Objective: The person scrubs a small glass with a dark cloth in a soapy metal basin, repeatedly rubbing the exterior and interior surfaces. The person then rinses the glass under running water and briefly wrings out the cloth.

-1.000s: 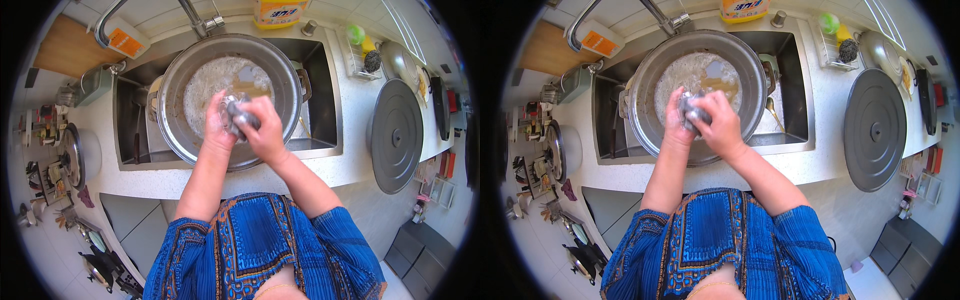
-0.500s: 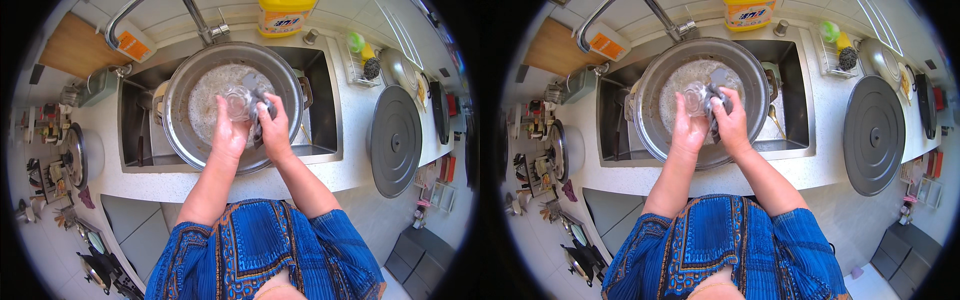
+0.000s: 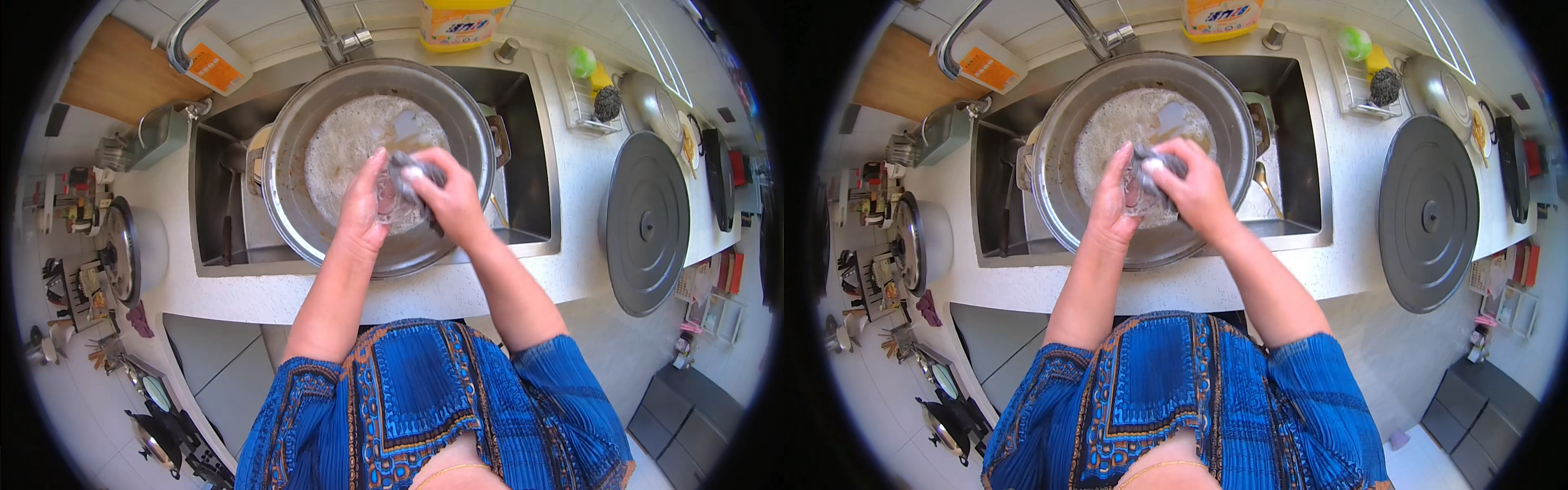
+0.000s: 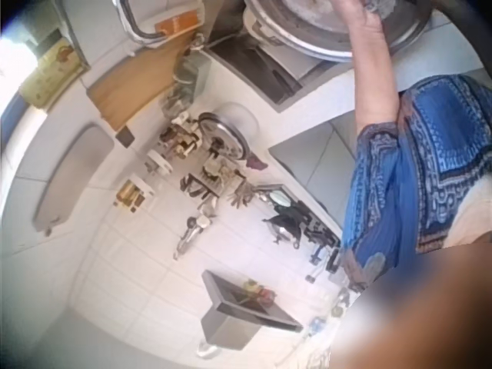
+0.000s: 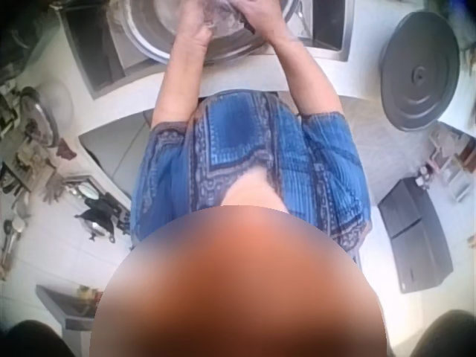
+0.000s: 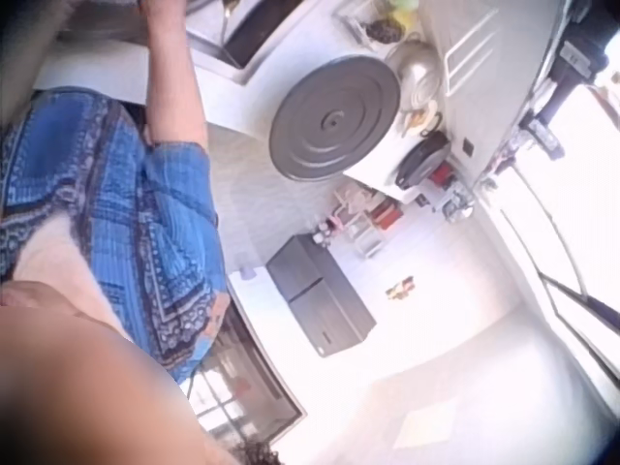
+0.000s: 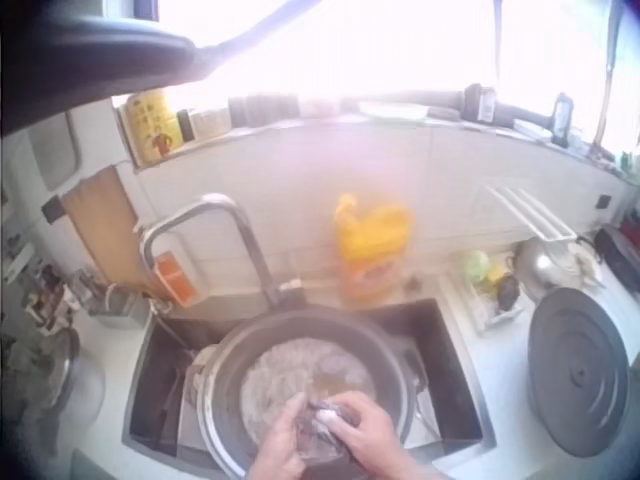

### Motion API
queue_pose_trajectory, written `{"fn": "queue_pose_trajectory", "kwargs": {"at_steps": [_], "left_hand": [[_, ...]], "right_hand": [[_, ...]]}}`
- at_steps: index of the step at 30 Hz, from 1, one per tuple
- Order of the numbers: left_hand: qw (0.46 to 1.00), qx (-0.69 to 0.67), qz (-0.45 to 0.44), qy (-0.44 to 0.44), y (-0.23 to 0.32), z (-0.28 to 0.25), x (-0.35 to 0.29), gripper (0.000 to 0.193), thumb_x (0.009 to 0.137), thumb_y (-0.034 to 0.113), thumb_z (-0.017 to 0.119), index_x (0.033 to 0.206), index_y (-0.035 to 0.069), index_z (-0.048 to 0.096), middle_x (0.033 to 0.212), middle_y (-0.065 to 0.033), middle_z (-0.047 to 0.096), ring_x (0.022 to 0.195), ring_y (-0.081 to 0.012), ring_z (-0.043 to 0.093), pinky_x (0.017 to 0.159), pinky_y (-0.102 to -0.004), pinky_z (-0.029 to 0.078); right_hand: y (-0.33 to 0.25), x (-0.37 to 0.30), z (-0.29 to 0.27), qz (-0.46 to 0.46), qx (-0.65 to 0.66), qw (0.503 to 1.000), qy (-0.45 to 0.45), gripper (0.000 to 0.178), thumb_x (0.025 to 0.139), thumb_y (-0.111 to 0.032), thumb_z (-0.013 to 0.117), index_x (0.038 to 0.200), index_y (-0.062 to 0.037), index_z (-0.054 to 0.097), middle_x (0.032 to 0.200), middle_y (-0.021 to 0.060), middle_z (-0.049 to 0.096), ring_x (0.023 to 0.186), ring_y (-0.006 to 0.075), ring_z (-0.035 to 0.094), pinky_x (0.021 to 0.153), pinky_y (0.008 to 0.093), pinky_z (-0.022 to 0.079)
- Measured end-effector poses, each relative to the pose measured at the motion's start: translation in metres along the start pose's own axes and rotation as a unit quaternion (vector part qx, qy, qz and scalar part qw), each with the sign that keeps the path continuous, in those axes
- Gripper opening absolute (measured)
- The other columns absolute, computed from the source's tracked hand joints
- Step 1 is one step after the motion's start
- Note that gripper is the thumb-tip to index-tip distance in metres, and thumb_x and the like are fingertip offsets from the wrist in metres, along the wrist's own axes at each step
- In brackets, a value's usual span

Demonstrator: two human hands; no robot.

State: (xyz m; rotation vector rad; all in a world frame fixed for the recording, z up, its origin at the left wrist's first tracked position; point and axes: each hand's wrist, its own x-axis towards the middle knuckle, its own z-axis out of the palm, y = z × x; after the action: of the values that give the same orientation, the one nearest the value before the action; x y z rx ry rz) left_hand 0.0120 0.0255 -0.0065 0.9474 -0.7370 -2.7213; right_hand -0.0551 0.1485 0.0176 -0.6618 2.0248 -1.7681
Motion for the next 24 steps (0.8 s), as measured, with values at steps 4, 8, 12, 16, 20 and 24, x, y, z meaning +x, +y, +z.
{"fn": "queue_pose_trajectory", "kwargs": {"at_steps": [4,8,12,16,20,24], "left_hand": [[1.0,-0.021,-0.011,0.017,-0.004,0.011,-0.005,0.022,0.091,0.028,0.058,0.097,0.008,0.061,0.091,-0.0049,0.065,0.079,-0.0141,0.063,0.069,-0.0294,0.053],[0.999,-0.03,-0.031,0.012,0.004,-0.009,0.009,0.021,0.092,0.028,0.056,0.096,0.008,0.06,0.089,-0.0057,0.065,0.076,-0.0148,0.063,0.068,-0.029,0.054],[0.999,-0.02,-0.037,0.006,-0.009,0.004,0.0,0.023,0.092,0.03,0.056,0.099,0.008,0.059,0.092,-0.0068,0.064,0.078,-0.0156,0.063,0.067,-0.0294,0.054],[0.998,-0.032,-0.06,0.002,0.003,-0.004,0.009,0.029,0.094,0.033,0.049,0.105,0.008,0.059,0.096,-0.0081,0.065,0.083,-0.0189,0.065,0.072,-0.0332,0.056],[0.996,-0.058,-0.067,-0.024,-0.006,-0.013,0.006,0.031,0.096,0.034,0.046,0.106,0.007,0.059,0.098,-0.0082,0.066,0.085,-0.0196,0.066,0.074,-0.0345,0.056],[0.993,-0.097,-0.058,-0.039,-0.011,0.003,0.002,0.037,0.095,0.04,0.048,0.105,0.007,0.059,0.097,-0.008,0.066,0.084,-0.0185,0.066,0.073,-0.0325,0.056]], "right_hand": [[-0.001,0.022,-0.006,0.003,-0.035,0.999,-0.031,0.021,0.079,-0.022,0.067,0.093,-0.0065,0.063,0.088,0.0116,0.059,0.081,0.026,0.059,0.074,0.0327,0.046],[-0.004,-0.005,0.001,-0.045,-0.076,0.996,-0.004,0.021,0.08,-0.024,0.067,0.092,-0.0067,0.063,0.088,0.0111,0.058,0.08,0.0266,0.058,0.073,0.0333,0.046],[0.001,0.023,-0.004,-0.013,-0.079,0.996,-0.025,0.021,0.081,-0.022,0.066,0.092,-0.0051,0.062,0.086,0.0134,0.059,0.082,0.0312,0.059,0.074,0.0355,0.046],[0.0,0.006,-0.002,-0.027,-0.064,0.998,-0.01,0.02,0.079,-0.021,0.068,0.091,-0.006,0.062,0.086,0.0114,0.058,0.08,0.0275,0.058,0.074,0.0343,0.046],[0.006,0.003,0.0,0.003,-0.04,0.999,-0.017,0.021,0.08,-0.022,0.068,0.092,-0.0057,0.062,0.088,0.0125,0.06,0.081,0.0281,0.059,0.074,0.0339,0.046],[0.002,0.025,-0.005,0.03,-0.051,0.997,-0.048,0.018,0.082,-0.019,0.064,0.093,-0.0051,0.062,0.089,0.014,0.062,0.083,0.0304,0.061,0.075,0.0345,0.047]]}}
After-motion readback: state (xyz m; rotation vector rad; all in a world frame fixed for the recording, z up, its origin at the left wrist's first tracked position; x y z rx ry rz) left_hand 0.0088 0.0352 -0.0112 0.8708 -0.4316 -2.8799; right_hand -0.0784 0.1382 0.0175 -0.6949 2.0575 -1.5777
